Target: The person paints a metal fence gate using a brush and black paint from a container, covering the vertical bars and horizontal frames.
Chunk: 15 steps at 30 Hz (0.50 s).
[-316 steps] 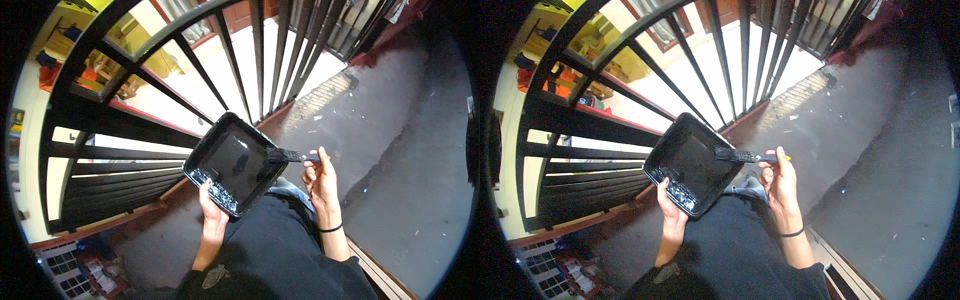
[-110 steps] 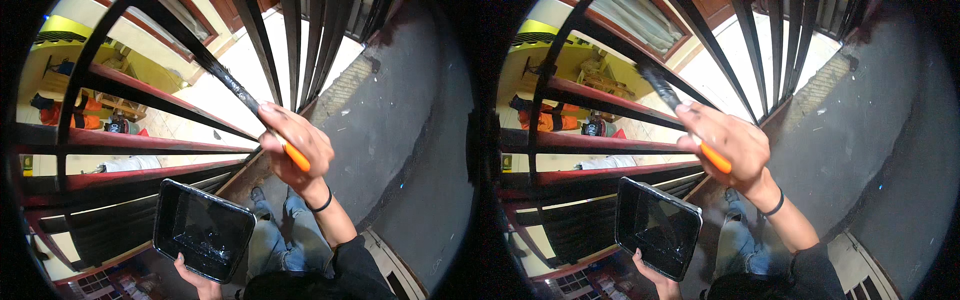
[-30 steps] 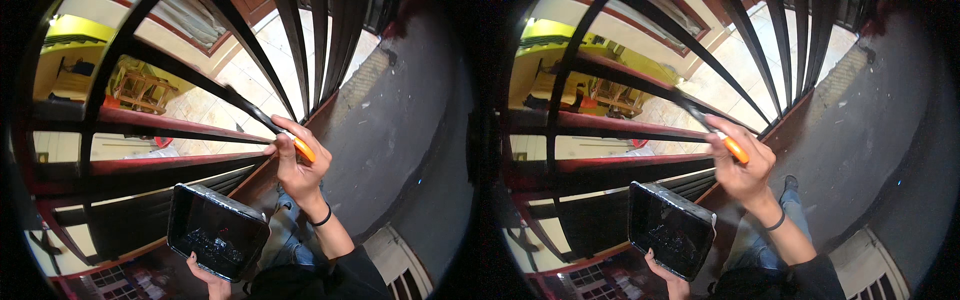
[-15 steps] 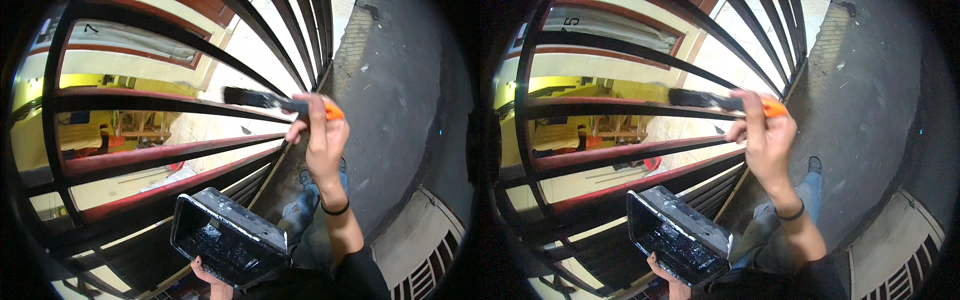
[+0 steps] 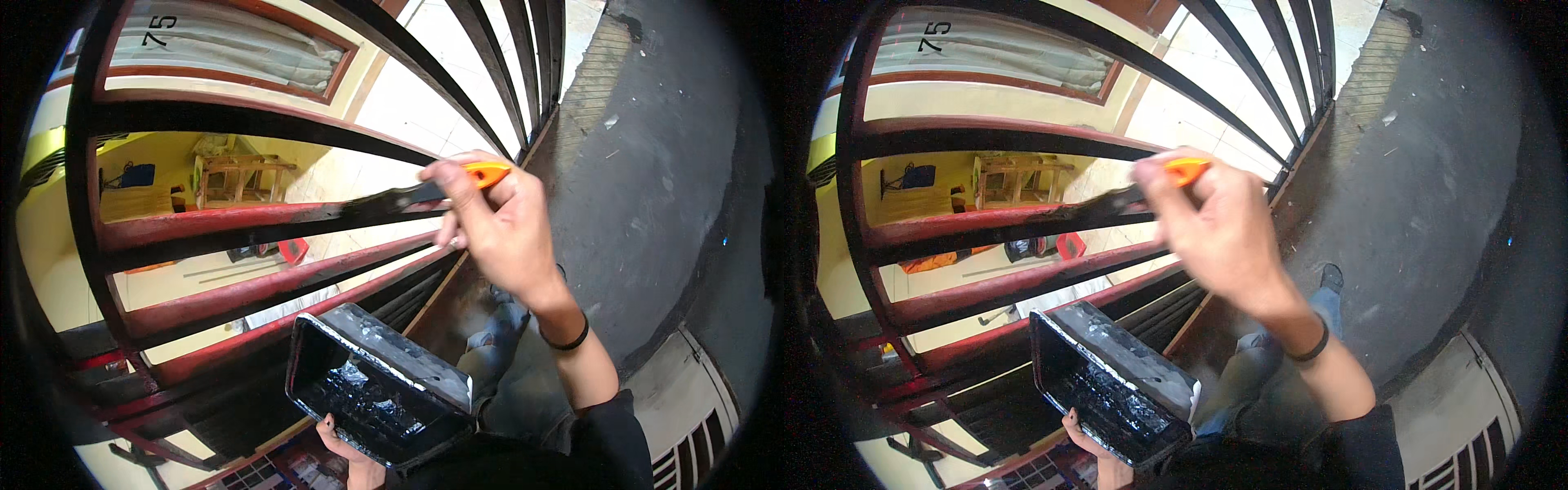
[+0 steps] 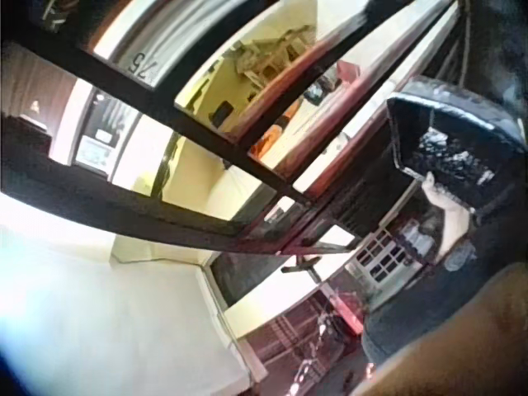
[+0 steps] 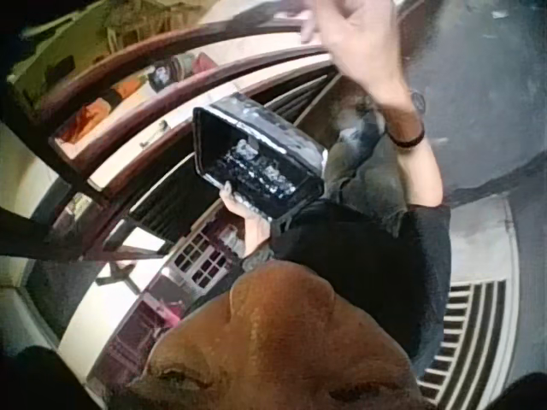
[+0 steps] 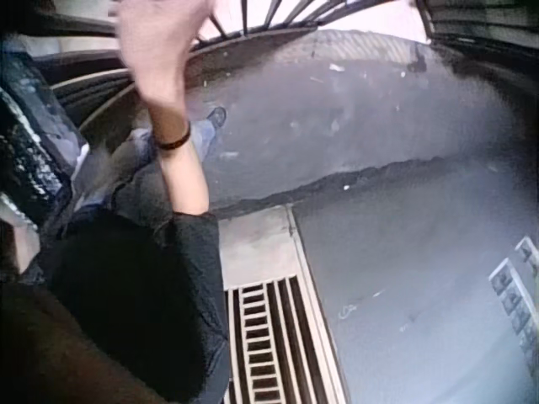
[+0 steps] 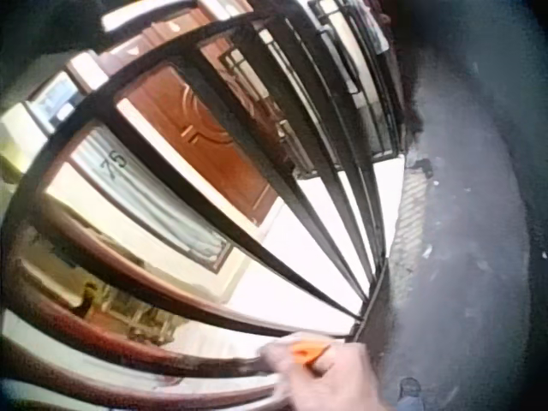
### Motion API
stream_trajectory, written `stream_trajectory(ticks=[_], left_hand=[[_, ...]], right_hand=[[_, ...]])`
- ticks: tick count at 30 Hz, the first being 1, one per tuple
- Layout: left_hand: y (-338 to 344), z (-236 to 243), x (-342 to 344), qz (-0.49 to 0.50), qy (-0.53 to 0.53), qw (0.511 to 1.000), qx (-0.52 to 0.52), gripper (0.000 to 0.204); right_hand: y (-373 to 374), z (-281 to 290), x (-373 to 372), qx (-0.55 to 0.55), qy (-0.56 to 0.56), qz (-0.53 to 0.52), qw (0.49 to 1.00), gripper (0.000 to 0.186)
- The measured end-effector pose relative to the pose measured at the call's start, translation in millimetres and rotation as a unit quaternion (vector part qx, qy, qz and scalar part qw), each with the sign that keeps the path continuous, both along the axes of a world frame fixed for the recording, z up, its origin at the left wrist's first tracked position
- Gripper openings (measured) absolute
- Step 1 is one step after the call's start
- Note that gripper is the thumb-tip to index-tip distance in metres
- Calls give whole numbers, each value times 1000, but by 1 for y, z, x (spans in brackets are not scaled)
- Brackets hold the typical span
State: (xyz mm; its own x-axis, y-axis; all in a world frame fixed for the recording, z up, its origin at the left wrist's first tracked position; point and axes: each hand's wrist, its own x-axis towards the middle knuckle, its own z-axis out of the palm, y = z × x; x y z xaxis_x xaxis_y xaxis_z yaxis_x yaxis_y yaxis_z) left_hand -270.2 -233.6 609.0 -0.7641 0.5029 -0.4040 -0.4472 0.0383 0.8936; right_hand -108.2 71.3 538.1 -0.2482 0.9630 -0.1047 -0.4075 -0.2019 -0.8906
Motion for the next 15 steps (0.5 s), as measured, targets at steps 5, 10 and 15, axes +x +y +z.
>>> stream_trajectory(ticks=[5,10,15], left_hand=[[-2,-1,11,25,7,1000,5,64],[-2,-3,9,22,26,999,-8,62],[-4,2,-2,40,39,998,-20,57]], right_hand=[[-19,16,-2,12,221,-22,975,27],[-63,-81,-1,90,-70,-74,991,20],[-90,-94,-6,5,-97,-132,986,20]])
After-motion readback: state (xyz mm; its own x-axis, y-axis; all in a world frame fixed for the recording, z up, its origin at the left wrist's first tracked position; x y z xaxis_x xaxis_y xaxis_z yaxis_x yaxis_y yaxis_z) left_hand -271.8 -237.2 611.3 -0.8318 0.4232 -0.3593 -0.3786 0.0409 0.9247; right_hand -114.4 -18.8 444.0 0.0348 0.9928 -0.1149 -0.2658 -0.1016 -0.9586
